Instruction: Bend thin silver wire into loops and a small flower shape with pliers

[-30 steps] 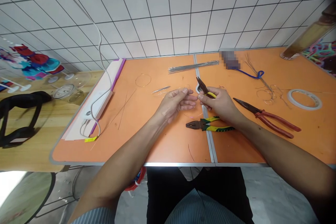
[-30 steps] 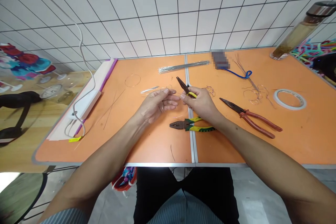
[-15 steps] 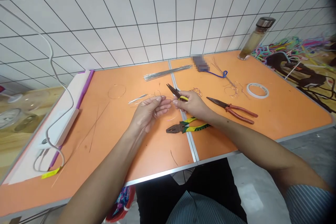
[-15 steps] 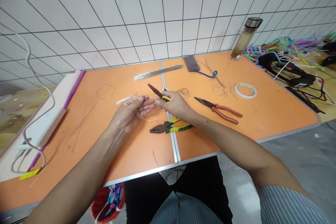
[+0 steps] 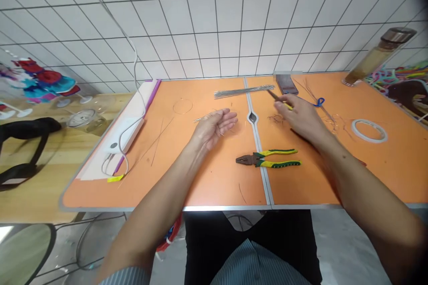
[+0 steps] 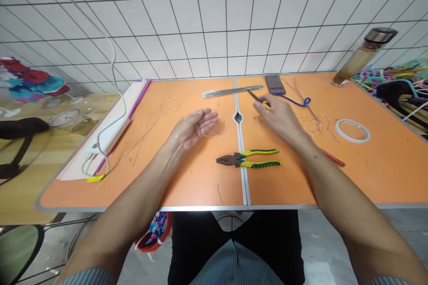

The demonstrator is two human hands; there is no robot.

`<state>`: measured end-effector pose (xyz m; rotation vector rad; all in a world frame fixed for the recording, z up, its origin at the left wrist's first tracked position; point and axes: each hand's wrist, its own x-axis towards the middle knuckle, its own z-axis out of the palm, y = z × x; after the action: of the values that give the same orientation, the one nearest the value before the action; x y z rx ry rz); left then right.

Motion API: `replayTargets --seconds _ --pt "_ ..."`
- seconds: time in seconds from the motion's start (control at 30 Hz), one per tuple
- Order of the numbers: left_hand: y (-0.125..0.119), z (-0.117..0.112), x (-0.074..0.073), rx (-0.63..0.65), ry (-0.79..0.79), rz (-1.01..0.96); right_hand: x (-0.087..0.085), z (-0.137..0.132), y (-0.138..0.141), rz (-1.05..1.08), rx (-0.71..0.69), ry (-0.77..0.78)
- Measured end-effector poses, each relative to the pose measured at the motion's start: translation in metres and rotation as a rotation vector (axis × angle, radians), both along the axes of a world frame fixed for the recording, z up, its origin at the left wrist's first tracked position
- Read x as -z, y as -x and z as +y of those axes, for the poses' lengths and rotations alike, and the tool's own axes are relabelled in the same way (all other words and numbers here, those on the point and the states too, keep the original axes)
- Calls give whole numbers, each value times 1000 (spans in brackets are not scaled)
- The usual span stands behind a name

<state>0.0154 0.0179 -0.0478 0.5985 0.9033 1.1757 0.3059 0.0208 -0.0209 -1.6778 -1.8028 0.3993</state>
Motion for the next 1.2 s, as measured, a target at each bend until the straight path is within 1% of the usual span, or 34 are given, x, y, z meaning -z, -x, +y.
replayTargets --seconds 0.07,0.17,0.3,0.37,0.43,0.5,0.53,0.57,0.63,0.73,0.77,0.83,0.93,1.07,1.2 --pt "11 8 -3 -54 -47 -29 -1 15 -24 -254 119 40" --pt "28 18 -5 -148 -100 -28 7 33 -48 -474 192 174" --pt "41 28 -2 -187 -89 -24 18 43 -58 -566 193 244" --pt "43 29 -1 -192 -82 -11 17 44 -57 -587 182 264" --pt "44 29 0 -192 -87 -5 11 42 -51 -600 174 251" --pt "45 29 -1 -191 -97 -10 4 38 -36 -602 159 169" --pt "46 29 -1 -189 -101 -16 1 35 -24 -596 137 98" --pt "47 29 -2 -186 -105 -24 0 32 -10 -570 83 38" --pt "49 30 -3 -175 -112 -47 1 27 25 -518 -75 18" --pt "53 31 -5 -159 -106 -72 12 21 82 -425 -372 77" --pt "54 32 -5 -157 -100 -75 16 21 99 -423 -424 94" --pt "56 33 -5 -159 -93 -79 24 23 125 -441 -444 124" --pt "59 34 -4 -177 -101 -89 32 31 147 -473 -405 141" --pt "63 35 -5 -186 -119 -103 38 40 157 -537 -386 193" --pt "66 35 -9 -204 -109 -111 41 38 162 -585 -402 224"
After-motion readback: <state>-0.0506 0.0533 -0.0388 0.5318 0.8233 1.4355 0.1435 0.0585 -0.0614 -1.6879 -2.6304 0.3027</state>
